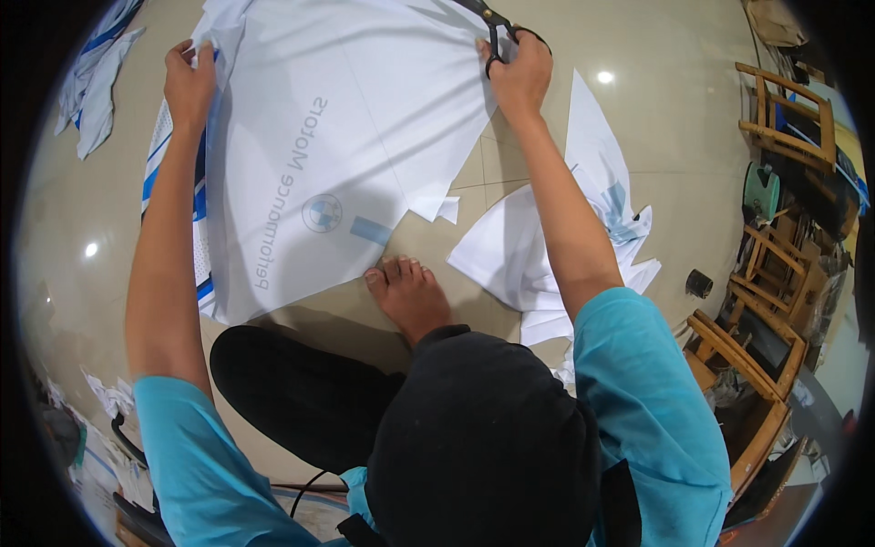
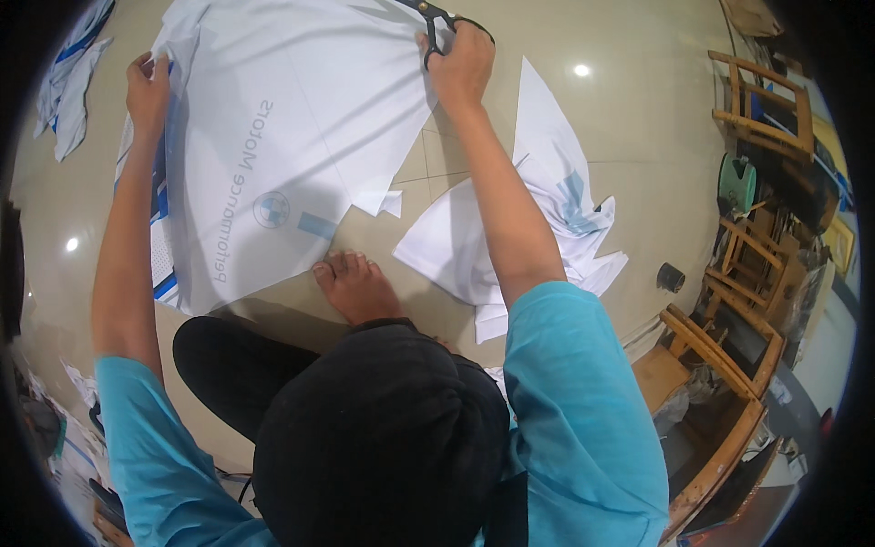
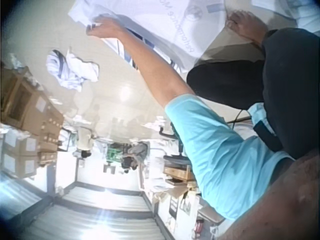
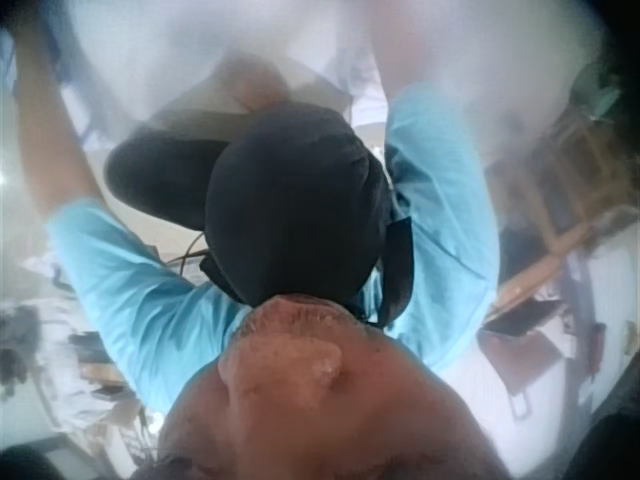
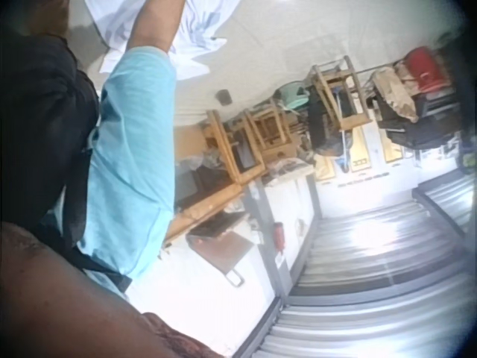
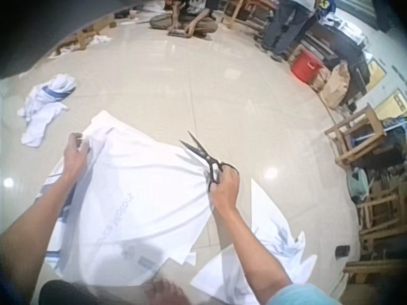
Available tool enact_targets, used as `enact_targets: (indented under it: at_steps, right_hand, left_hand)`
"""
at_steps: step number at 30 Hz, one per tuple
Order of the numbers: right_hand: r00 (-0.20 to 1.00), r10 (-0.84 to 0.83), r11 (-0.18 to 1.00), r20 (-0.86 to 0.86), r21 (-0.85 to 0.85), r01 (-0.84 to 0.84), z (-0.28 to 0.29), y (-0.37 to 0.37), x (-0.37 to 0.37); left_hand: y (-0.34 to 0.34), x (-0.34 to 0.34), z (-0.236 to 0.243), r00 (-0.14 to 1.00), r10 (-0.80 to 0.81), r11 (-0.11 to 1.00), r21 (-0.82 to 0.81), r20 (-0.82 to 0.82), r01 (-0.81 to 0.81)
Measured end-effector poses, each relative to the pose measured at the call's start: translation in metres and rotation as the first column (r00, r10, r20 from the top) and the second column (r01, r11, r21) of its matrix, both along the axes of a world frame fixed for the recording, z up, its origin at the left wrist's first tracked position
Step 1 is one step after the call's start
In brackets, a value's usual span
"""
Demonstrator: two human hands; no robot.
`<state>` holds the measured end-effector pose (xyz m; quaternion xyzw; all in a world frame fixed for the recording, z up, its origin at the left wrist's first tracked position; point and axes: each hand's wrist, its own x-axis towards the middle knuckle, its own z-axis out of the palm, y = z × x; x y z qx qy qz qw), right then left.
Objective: The person sits on the floor and uses scissors to cut a white fabric sheet with blue and grey graphics. They repeatedly adjust the fabric and cut along straight lines, separating sections of the material.
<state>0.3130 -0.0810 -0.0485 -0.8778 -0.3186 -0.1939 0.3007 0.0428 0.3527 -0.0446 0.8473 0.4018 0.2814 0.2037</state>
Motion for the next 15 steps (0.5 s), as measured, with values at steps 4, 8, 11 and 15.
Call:
enact_targets:
  at_steps: [4,8,11,15]
  right_hand:
    - [0.965,-0.019,0.999,-0.262,0.041,0.03,0.031,-0.016,-0.056]
    - [0.6,0.05,0.999,-0.798,0.033,-0.039,0.065,-0.059,-0.143]
    - [0.518,-0.008,0.996,-0.855,-0.055,-0.076,0.071,-0.105,-0.191]
    - [0.717,0.046,0.994,-0.696,-0.037,-0.1,0.058,-0.128,-0.219]
  left_hand:
    - [-0.097,-0.039,0.015,0.97,-0.237,0.938,0.248,-0.046,0.241]
    - [-0.255,-0.085,0.014,0.882,-0.455,0.89,-0.061,-0.124,0.451]
    - [-0.33,-0.109,0.02,0.796,-0.6,0.796,-0.158,-0.076,0.585]
    - [-0.344,-0.115,0.022,0.776,-0.626,0.775,-0.171,-0.078,0.609]
